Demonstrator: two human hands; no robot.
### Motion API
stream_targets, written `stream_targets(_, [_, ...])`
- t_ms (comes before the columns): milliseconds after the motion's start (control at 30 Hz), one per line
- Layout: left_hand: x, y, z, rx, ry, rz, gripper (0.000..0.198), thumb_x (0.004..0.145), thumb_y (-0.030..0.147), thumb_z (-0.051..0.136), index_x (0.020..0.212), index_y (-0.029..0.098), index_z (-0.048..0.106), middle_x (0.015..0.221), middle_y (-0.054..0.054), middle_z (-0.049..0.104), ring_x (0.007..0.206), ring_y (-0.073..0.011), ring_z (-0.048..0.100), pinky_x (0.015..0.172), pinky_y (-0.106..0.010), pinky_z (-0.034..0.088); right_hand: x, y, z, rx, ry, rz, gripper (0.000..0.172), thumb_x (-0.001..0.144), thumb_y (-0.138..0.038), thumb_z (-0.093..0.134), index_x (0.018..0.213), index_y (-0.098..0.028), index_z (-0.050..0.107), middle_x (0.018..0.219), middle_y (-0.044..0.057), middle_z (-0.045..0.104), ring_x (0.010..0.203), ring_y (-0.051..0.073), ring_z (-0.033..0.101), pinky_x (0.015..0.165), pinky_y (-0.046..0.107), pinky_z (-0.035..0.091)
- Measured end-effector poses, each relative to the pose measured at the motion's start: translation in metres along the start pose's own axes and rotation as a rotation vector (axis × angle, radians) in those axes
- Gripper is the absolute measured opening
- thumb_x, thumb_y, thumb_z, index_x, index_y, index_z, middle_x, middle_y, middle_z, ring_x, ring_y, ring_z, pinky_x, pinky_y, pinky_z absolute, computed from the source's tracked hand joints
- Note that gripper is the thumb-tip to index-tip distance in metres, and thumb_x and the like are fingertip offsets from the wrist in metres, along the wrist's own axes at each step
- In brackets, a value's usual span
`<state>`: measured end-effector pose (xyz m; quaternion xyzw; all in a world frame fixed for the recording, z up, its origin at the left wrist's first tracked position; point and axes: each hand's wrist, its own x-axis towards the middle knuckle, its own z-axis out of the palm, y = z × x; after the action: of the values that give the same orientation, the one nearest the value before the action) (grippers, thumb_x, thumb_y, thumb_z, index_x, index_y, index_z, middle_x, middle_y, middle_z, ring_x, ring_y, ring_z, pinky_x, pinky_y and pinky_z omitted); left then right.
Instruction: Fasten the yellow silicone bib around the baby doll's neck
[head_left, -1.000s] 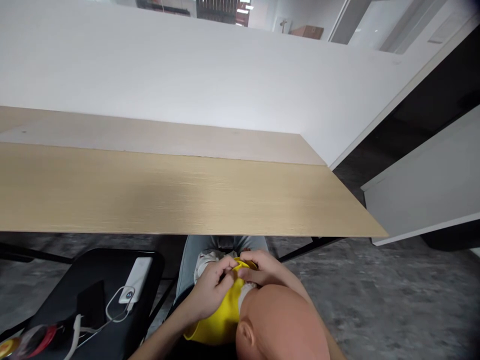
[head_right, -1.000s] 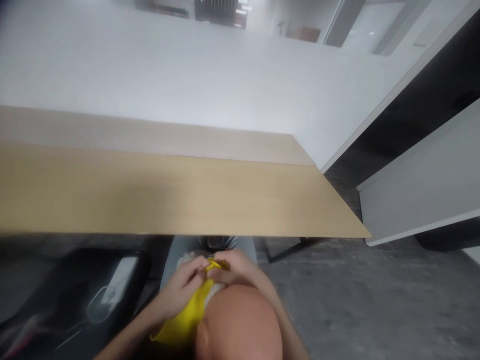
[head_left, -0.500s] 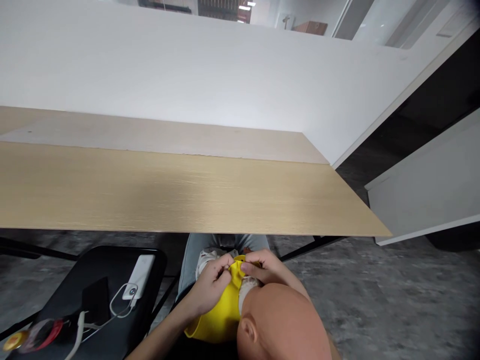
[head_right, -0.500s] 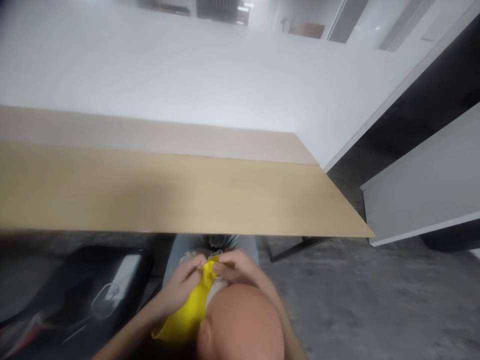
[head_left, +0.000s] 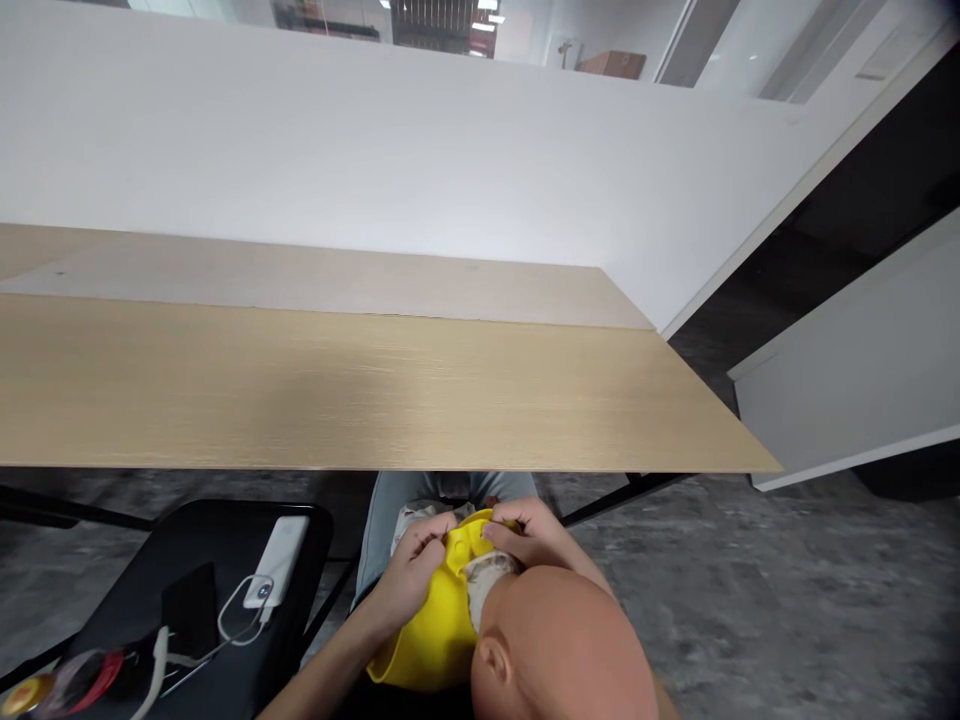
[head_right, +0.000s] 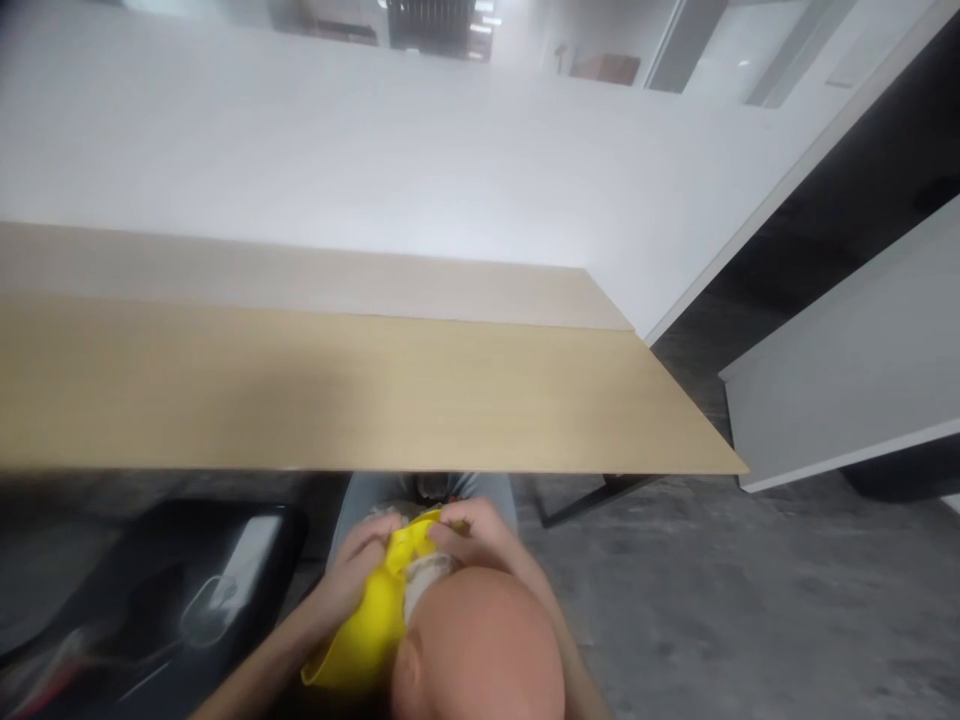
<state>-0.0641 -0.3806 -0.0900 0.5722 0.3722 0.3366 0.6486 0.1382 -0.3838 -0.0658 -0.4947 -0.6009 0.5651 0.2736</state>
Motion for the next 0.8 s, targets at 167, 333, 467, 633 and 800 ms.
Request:
stream_targets(167, [0.000,-0.001,-0.001,0.002,0.094,-0.085,0.021,0.068,0.037,0.043,0.055,0.021,0.038,0.057,0.000,0.040,0.057,-0.0142,0.037,0.054,-0.026,0.033,0.002,0.006,-0.001,-0.053,0.035,-0.013,0.038,0.079,-0.041,0.057,0.055,-0.015,0.043,0.055,-0.003,0.035,0.052,0.007,0.028,0.047,0.021,0.020])
stream_targets(333, [0.001,0.006,-0.003,-0.164,0.207,-0.178,0.015,0.060,0.035,0.044,0.055,0.021,0.042,0.057,-0.001,0.043,0.054,-0.0138,0.038,0.052,-0.026,0.032,0.002,0.006,-0.002,-0.001,0.203,0.015,0.042,0.076,-0.042,0.057,0.053,-0.017,0.034,0.055,-0.003,0.029,0.054,0.007,0.024,0.048,0.022,0.018])
stream_targets(467, [0.001,0.007,-0.008,-0.250,0.123,-0.134,0.010,0.060,0.028,0.052,0.062,0.019,0.048,0.058,0.003,0.040,0.054,-0.0106,0.037,0.051,-0.022,0.029,0.002,0.008,-0.002,0.033,0.201,0.016,0.043,0.078,-0.045,0.057,0.054,-0.016,0.036,0.056,-0.003,0.029,0.055,0.008,0.025,0.050,0.023,0.019])
stream_targets(633, [-0.005,0.014,-0.024,-0.140,0.024,-0.135,0.023,0.072,0.038,0.063,0.077,0.018,0.053,0.072,0.002,0.050,0.066,-0.0127,0.046,0.059,-0.022,0.038,0.003,0.016,-0.005,0.101,0.212,-0.049,0.036,0.087,-0.044,0.054,0.067,-0.015,0.045,0.065,-0.002,0.036,0.063,0.010,0.033,0.057,0.022,0.025])
stream_targets(800, [-0.013,0.031,-0.043,0.139,-0.180,-0.089,0.031,0.082,0.042,0.063,0.098,0.017,0.060,0.093,-0.003,0.060,0.087,-0.0187,0.054,0.077,-0.027,0.044,-0.001,0.013,-0.009,0.132,0.255,-0.035,0.035,0.090,-0.043,0.054,0.072,-0.015,0.046,0.068,-0.002,0.036,0.063,0.009,0.033,0.057,0.022,0.025])
